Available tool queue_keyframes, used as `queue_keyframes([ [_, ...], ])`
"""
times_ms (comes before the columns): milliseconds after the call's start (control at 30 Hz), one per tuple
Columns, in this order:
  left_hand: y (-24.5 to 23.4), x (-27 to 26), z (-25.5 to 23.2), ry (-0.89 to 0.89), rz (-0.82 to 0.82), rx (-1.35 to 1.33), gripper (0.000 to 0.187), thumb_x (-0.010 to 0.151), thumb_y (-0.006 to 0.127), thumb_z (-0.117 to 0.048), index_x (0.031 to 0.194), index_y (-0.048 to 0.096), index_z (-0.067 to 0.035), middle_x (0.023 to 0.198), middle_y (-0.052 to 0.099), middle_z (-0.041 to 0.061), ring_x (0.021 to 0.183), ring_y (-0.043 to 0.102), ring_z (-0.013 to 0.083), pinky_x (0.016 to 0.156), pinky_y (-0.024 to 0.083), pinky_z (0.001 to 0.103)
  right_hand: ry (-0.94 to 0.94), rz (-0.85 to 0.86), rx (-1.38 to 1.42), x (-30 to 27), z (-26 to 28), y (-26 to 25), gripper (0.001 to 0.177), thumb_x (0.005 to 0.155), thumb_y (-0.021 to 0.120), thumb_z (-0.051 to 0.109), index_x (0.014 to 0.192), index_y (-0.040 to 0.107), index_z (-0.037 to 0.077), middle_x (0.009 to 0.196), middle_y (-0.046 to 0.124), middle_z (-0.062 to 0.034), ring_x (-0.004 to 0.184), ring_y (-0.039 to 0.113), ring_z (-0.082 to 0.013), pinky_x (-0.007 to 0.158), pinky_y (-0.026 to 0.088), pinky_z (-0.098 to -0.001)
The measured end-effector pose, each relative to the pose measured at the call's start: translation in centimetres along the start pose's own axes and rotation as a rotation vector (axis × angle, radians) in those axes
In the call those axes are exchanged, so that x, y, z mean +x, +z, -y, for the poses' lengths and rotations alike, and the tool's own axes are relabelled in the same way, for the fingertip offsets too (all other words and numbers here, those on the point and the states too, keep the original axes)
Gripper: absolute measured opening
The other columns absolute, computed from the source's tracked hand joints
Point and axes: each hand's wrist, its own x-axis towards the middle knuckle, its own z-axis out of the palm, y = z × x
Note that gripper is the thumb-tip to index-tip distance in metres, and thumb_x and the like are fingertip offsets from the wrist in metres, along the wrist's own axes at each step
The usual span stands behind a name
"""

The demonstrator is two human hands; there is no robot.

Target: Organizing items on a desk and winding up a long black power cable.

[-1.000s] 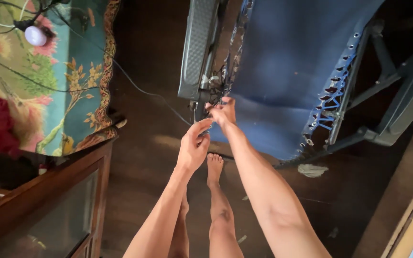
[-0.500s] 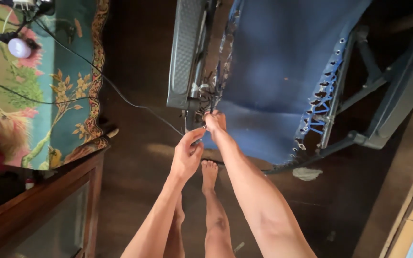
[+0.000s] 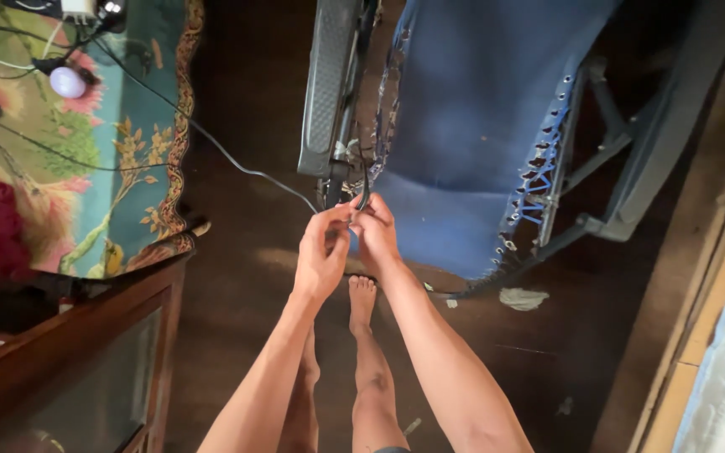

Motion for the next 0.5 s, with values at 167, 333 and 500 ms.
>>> queue_keyframes([
  [167, -1.3, -1.1, -1.9, -0.011, -0.039, 0.071, 0.046, 0.088, 0.055, 0.007, 0.133, 0.058, -0.003, 0.124, 0.066, 0.013, 0.115, 0.066, 0.022, 0.094, 0.054, 0.034, -0.111, 0.093, -0.073, -4.3, 4.1, 3.3, 0.014, 0.088, 0.068, -0.007, 0.092, 0.063, 0.005, 0.125, 0.066, -0.0124, 0.12, 0.059, -0.0207, 0.104, 0.045, -0.0357],
  [333, -2.3, -2.5, -5.5, 0.106, 0.02, 0.111, 0.061, 0.08, 0.055, 0.01, 0.139, 0.052, -0.004, 0.133, 0.063, 0.014, 0.126, 0.061, 0.0281, 0.101, 0.049, 0.038, -0.149, 0.135, -0.2, -8.1, 7.3, 6.7, 0.012, 0.086, 0.068, -0.003, 0.095, 0.068, 0.005, 0.144, 0.059, -0.0129, 0.135, 0.055, -0.0216, 0.11, 0.042, -0.0374],
  [500, -3.8, -4.1, -9.9, 0.289, -0.042, 0.216, 0.047, 0.081, 0.067, 0.003, 0.127, 0.06, -0.006, 0.125, 0.062, 0.014, 0.116, 0.062, 0.0342, 0.095, 0.05, 0.039, -0.21, 0.271, -0.268, -12.3, 9.8, 10.3, 0.009, 0.095, 0.066, 0.002, 0.102, 0.07, 0.003, 0.153, 0.053, -0.0139, 0.139, 0.051, -0.0207, 0.114, 0.04, -0.0367],
])
